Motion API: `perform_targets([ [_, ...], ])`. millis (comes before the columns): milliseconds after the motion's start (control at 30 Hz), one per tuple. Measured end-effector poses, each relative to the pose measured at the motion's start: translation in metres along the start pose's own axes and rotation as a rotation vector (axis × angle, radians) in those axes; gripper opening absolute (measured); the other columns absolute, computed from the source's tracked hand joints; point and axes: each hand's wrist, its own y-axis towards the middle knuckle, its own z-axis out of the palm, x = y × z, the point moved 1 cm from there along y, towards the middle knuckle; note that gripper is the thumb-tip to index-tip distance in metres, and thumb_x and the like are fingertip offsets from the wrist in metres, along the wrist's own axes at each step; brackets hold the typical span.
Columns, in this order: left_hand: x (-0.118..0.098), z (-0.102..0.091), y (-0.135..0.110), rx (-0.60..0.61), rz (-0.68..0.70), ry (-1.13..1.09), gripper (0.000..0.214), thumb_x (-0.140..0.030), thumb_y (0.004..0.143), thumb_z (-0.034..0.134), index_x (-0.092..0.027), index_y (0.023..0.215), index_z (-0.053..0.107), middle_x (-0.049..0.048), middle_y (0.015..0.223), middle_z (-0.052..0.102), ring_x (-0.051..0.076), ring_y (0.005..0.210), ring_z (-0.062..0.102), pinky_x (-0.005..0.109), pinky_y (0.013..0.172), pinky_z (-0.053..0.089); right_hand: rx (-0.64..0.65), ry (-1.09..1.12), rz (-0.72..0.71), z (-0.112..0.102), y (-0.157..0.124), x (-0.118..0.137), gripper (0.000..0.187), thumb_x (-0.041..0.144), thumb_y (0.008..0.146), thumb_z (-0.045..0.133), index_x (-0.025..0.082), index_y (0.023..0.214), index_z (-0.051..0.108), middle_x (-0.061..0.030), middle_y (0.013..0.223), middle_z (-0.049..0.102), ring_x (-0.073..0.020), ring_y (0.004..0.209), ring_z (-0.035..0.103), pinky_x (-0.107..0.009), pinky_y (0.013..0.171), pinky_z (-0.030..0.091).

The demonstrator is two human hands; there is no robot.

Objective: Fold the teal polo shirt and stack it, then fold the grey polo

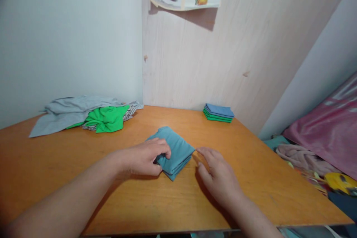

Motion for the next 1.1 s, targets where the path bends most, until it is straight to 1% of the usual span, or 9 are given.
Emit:
perform_targets([
  [200, -0.005, -0.001, 0.000, -0.008, -0.021, 0.033, 0.035, -0.022, 0.066, 0.063, -0.027, 0.101, 0.059, 0.0022, 0.099, 0.057, 0.023, 0.092, 0.052, 0.034, 0.082, 0.045, 0.164, -0.110, -0.282, 0.003, 0.010, 0.031, 0.057, 0.020, 0.084, 0.059, 0.023, 0.141, 0.051, -0.0122, 0.151, 0.046, -0.0283, 0.142, 0.036, -0.053, 0.113, 0.034],
  [300, -0.006, 0.001, 0.000, -0.009, -0.023, 0.055, 0.036, -0.023, 0.066, 0.064, -0.027, 0.101, 0.058, 0.0026, 0.100, 0.056, 0.024, 0.094, 0.052, 0.035, 0.083, 0.044, 0.188, -0.138, -0.327, 0.010, 0.019, 0.040, 0.046, 0.023, 0.089, 0.056, 0.022, 0.135, 0.056, -0.0109, 0.142, 0.056, -0.0273, 0.136, 0.045, -0.055, 0.115, 0.029],
  [400, -0.006, 0.003, 0.000, -0.003, -0.024, 0.086, 0.038, -0.023, 0.065, 0.065, -0.026, 0.102, 0.057, 0.0030, 0.101, 0.057, 0.025, 0.096, 0.052, 0.035, 0.083, 0.044, 0.176, -0.134, -0.358, 0.017, 0.025, 0.044, 0.035, 0.021, 0.091, 0.053, 0.019, 0.124, 0.062, -0.0110, 0.128, 0.066, -0.0241, 0.124, 0.055, -0.050, 0.112, 0.032],
  [667, -0.015, 0.008, 0.002, -0.051, -0.046, 0.152, 0.045, -0.037, 0.064, 0.076, -0.023, 0.101, 0.054, 0.0049, 0.102, 0.058, 0.027, 0.097, 0.053, 0.037, 0.082, 0.044, 0.127, -0.114, -0.275, 0.020, 0.036, 0.045, 0.017, 0.019, 0.084, 0.054, 0.020, 0.095, 0.067, -0.0047, 0.091, 0.072, -0.0205, 0.092, 0.064, -0.046, 0.107, 0.030],
  [767, -0.026, 0.010, -0.004, -0.194, -0.045, 0.105, 0.047, -0.040, 0.068, 0.077, -0.021, 0.104, 0.055, 0.0069, 0.106, 0.060, 0.028, 0.101, 0.054, 0.038, 0.085, 0.043, 0.089, -0.063, -0.187, 0.011, 0.039, 0.050, 0.010, 0.020, 0.081, 0.055, 0.021, 0.080, 0.064, -0.0017, 0.077, 0.069, -0.0185, 0.078, 0.061, -0.041, 0.098, 0.037],
  [867, -0.039, 0.008, -0.015, -0.349, -0.018, 0.009, 0.029, -0.034, 0.080, 0.068, -0.021, 0.104, 0.058, 0.0067, 0.105, 0.063, 0.026, 0.099, 0.056, 0.036, 0.086, 0.042, 0.077, 0.009, -0.131, -0.008, 0.037, 0.062, 0.012, 0.021, 0.082, 0.055, 0.021, 0.071, 0.060, -0.0013, 0.070, 0.065, -0.0181, 0.071, 0.058, -0.033, 0.077, 0.042],
  [933, -0.050, 0.005, -0.023, -0.416, -0.009, -0.085, 0.017, -0.029, 0.087, 0.061, -0.020, 0.101, 0.061, 0.0064, 0.100, 0.064, 0.023, 0.094, 0.057, 0.035, 0.085, 0.043, 0.090, 0.116, -0.118, -0.024, 0.031, 0.070, 0.013, 0.025, 0.086, 0.056, 0.021, 0.075, 0.063, -0.0016, 0.073, 0.066, -0.0184, 0.072, 0.059, -0.030, 0.069, 0.042],
  [1000, -0.061, -0.001, -0.033, -0.472, -0.023, -0.229, 0.017, -0.032, 0.093, 0.056, -0.019, 0.102, 0.062, 0.0068, 0.098, 0.065, 0.022, 0.093, 0.058, 0.034, 0.085, 0.044, 0.086, 0.272, -0.111, -0.040, 0.022, 0.075, 0.016, 0.033, 0.090, 0.056, 0.022, 0.094, 0.068, -0.0028, 0.087, 0.070, -0.0194, 0.081, 0.063, -0.031, 0.074, 0.046],
  [1100, -0.080, -0.009, -0.048, -0.545, -0.044, -0.514, 0.027, -0.038, 0.098, 0.052, -0.018, 0.113, 0.062, 0.0079, 0.109, 0.066, 0.023, 0.101, 0.060, 0.034, 0.092, 0.045, 0.066, 0.452, -0.104, -0.061, 0.000, 0.076, 0.053, 0.045, 0.088, 0.065, 0.027, 0.136, 0.053, -0.0062, 0.125, 0.066, -0.0237, 0.110, 0.062, -0.035, 0.091, 0.049],
])
